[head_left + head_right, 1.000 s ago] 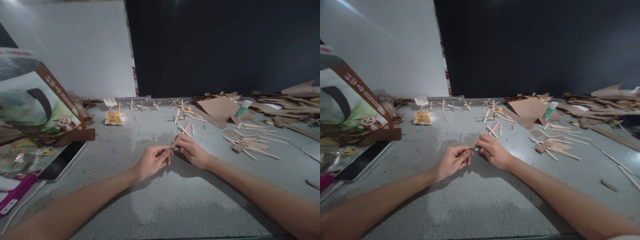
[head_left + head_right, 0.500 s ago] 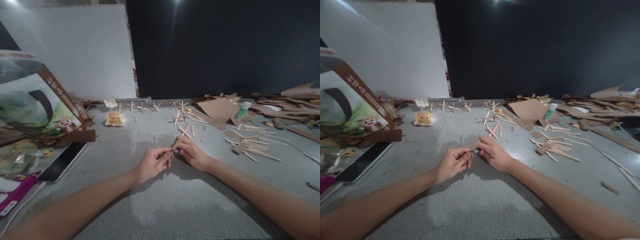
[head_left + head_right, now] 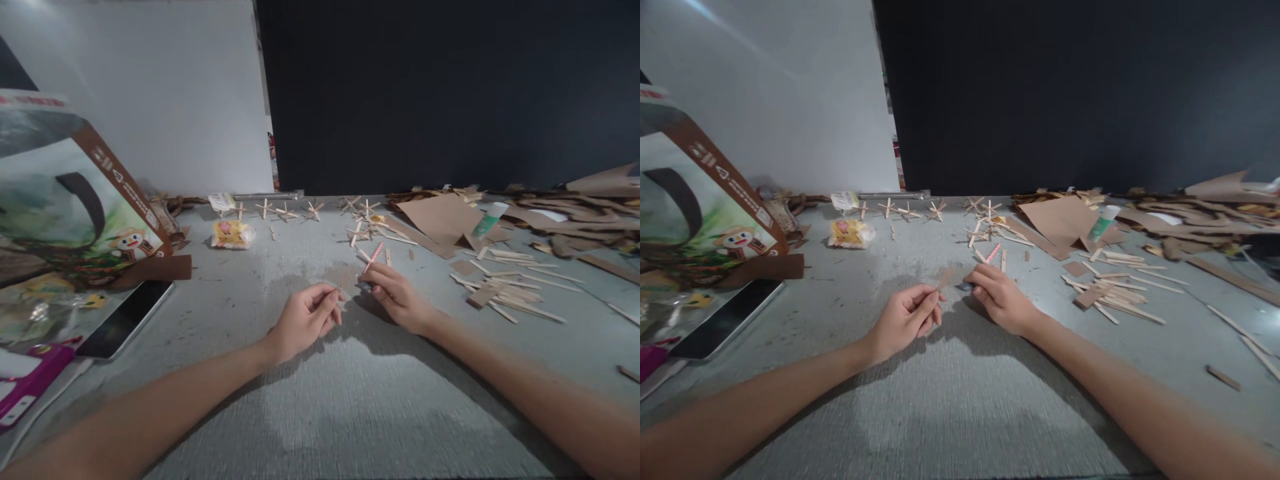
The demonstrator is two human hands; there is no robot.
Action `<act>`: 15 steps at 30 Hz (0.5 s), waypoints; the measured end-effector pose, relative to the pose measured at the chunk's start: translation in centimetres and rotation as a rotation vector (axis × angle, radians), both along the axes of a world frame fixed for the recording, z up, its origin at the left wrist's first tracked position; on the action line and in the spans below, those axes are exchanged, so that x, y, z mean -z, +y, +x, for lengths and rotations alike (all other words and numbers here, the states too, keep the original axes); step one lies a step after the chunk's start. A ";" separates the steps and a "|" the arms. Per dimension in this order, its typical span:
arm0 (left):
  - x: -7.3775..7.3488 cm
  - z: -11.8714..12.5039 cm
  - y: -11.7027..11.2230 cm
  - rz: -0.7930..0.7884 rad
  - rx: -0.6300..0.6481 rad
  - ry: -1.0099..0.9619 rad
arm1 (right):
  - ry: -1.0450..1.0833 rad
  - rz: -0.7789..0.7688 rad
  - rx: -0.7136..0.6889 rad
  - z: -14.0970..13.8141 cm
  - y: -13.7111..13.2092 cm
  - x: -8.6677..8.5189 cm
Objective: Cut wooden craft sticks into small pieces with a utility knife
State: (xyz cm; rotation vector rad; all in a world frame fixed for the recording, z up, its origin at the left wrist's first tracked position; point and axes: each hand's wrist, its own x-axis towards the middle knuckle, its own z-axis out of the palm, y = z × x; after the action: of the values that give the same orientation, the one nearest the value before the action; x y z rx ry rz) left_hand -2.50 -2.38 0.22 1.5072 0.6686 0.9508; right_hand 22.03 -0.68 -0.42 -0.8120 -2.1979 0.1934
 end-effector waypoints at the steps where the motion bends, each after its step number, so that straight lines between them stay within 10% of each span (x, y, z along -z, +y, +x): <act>1: 0.0 0.0 0.0 -0.001 -0.007 0.009 | 0.020 -0.018 0.014 0.0 -0.2 -0.2; 9: -0.3 0.1 -0.1 -0.018 -0.018 0.020 | 0.013 -0.159 0.234 -1.1 -1.3 -1.6; 15: -0.5 0.2 -0.1 -0.028 -0.083 0.002 | -0.392 -0.158 0.385 0.3 -0.6 -1.1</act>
State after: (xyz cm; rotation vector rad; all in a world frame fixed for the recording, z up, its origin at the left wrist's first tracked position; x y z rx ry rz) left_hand -2.29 -2.53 0.73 1.4649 0.7474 0.9987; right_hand 22.29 -1.23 0.70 -1.4438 -2.3466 0.0148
